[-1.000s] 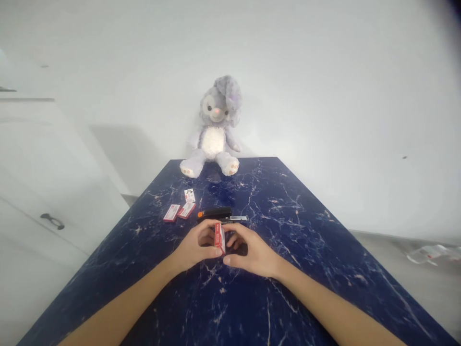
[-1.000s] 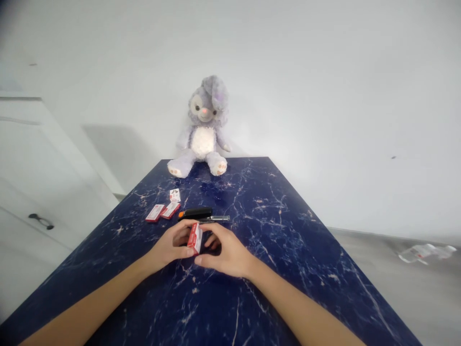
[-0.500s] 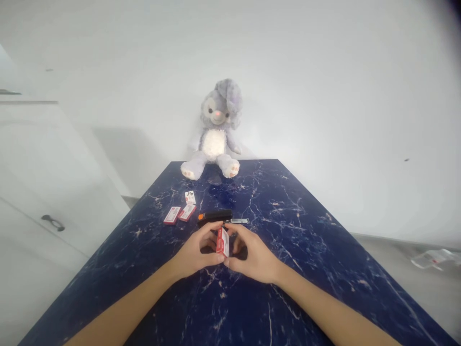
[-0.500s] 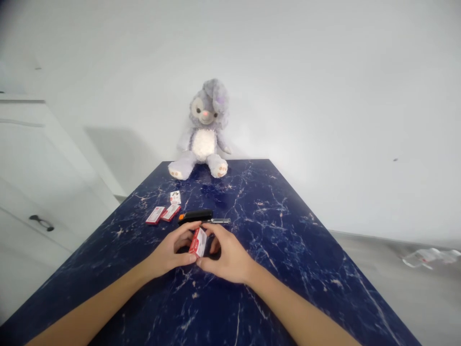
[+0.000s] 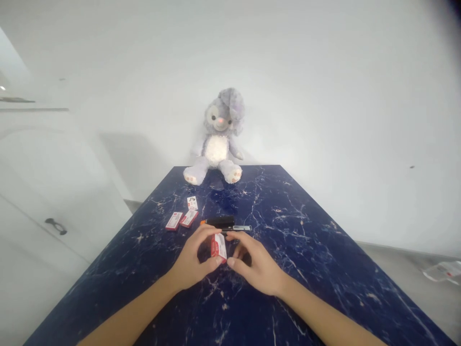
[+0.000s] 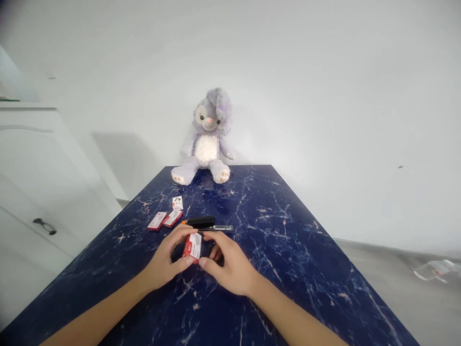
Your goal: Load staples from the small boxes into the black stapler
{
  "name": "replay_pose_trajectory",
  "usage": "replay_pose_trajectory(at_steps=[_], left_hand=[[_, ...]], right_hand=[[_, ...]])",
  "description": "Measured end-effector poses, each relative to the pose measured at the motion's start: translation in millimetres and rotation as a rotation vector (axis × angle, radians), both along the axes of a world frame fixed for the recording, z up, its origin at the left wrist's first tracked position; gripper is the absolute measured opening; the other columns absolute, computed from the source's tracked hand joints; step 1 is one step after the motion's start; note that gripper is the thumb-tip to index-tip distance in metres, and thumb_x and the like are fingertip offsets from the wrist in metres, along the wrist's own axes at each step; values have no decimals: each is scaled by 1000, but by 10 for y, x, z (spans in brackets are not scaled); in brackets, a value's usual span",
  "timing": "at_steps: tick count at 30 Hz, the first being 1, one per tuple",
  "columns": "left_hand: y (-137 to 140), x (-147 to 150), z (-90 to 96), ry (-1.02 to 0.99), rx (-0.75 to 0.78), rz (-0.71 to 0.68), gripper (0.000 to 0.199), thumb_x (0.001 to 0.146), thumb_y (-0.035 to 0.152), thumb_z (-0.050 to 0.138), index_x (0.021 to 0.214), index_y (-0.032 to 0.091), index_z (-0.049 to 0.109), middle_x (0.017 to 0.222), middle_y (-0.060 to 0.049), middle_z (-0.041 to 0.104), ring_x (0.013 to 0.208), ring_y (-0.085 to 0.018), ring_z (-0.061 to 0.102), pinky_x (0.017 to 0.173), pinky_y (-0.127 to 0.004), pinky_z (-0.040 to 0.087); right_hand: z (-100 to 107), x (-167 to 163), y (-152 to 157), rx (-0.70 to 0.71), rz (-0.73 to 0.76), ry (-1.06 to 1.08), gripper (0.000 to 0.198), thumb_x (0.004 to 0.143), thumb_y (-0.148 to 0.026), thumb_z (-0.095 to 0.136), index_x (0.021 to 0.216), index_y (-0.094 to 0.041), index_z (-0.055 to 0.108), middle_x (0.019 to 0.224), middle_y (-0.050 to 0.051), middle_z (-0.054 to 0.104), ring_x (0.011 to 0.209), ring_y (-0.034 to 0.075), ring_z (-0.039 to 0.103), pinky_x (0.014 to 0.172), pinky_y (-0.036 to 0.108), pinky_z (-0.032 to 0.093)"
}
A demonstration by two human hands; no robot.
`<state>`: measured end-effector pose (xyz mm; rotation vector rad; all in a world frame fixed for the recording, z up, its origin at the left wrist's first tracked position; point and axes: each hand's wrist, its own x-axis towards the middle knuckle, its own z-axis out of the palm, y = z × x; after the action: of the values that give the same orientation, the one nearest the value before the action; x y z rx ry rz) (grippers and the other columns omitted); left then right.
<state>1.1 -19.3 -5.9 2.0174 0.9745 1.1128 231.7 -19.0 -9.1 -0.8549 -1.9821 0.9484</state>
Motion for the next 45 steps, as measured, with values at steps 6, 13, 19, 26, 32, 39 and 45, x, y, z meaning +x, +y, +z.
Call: replay_pose_trajectory(at_steps=[6, 13, 19, 26, 32, 39, 45], left_hand=[[11, -23, 61, 120, 114, 39, 43, 84, 31, 67, 125, 24, 57, 125, -10, 56, 114, -27, 55, 100, -42, 45], [-52, 42, 145, 177, 97, -22, 48, 81, 27, 68, 127, 24, 57, 127, -10, 56, 115, -27, 56, 103, -43, 46], [-34, 33, 114, 193, 125, -14, 50, 81, 27, 69, 129, 25, 57, 131, -9, 56, 119, -28, 55, 107, -44, 44], [-28, 16, 100, 261, 53, -53, 54, 81, 20, 63, 134, 26, 53, 139, -10, 52, 126, -29, 52, 112, -48, 40], [1, 8, 25, 308, 78, -53, 64, 75, 16, 66, 137, 27, 50, 141, -9, 50, 129, -29, 49, 115, -47, 37], [0, 39, 59, 166, -23, -64, 65, 73, 13, 66, 135, 26, 52, 132, -9, 56, 111, -25, 59, 101, -42, 49], [32, 6, 22, -121, -313, -127, 52, 87, 23, 62, 138, 22, 50, 118, -8, 64, 107, -24, 62, 97, -42, 50]], right_hand=[[-5, 0, 14, -28, -6, 17, 45, 92, -33, 61, 135, -26, 49, 124, 8, 64, 81, 16, 66, 75, 33, 56], [39, -7, -1, -14, 22, -19, 49, 89, -33, 65, 135, -24, 52, 112, 7, 68, 81, 17, 66, 75, 33, 56], [26, -5, 8, 20, 46, -13, 60, 80, -31, 74, 136, -30, 52, 116, 6, 64, 80, 17, 63, 74, 33, 56], [3, -4, 20, 91, -18, -76, 63, 79, -28, 74, 138, -30, 50, 115, 6, 61, 83, 18, 61, 77, 35, 55], [-4, 15, 31, 176, -36, -166, 68, 76, -24, 75, 139, -28, 50, 125, 8, 59, 103, 24, 61, 94, 42, 52], [5, 18, 64, 179, -19, -179, 68, 76, -29, 78, 138, -27, 51, 128, 10, 59, 111, 27, 59, 98, 44, 50], [44, 35, 44, 157, 30, -167, 64, 83, -33, 73, 141, -29, 48, 127, 8, 60, 103, 23, 62, 90, 39, 53]])
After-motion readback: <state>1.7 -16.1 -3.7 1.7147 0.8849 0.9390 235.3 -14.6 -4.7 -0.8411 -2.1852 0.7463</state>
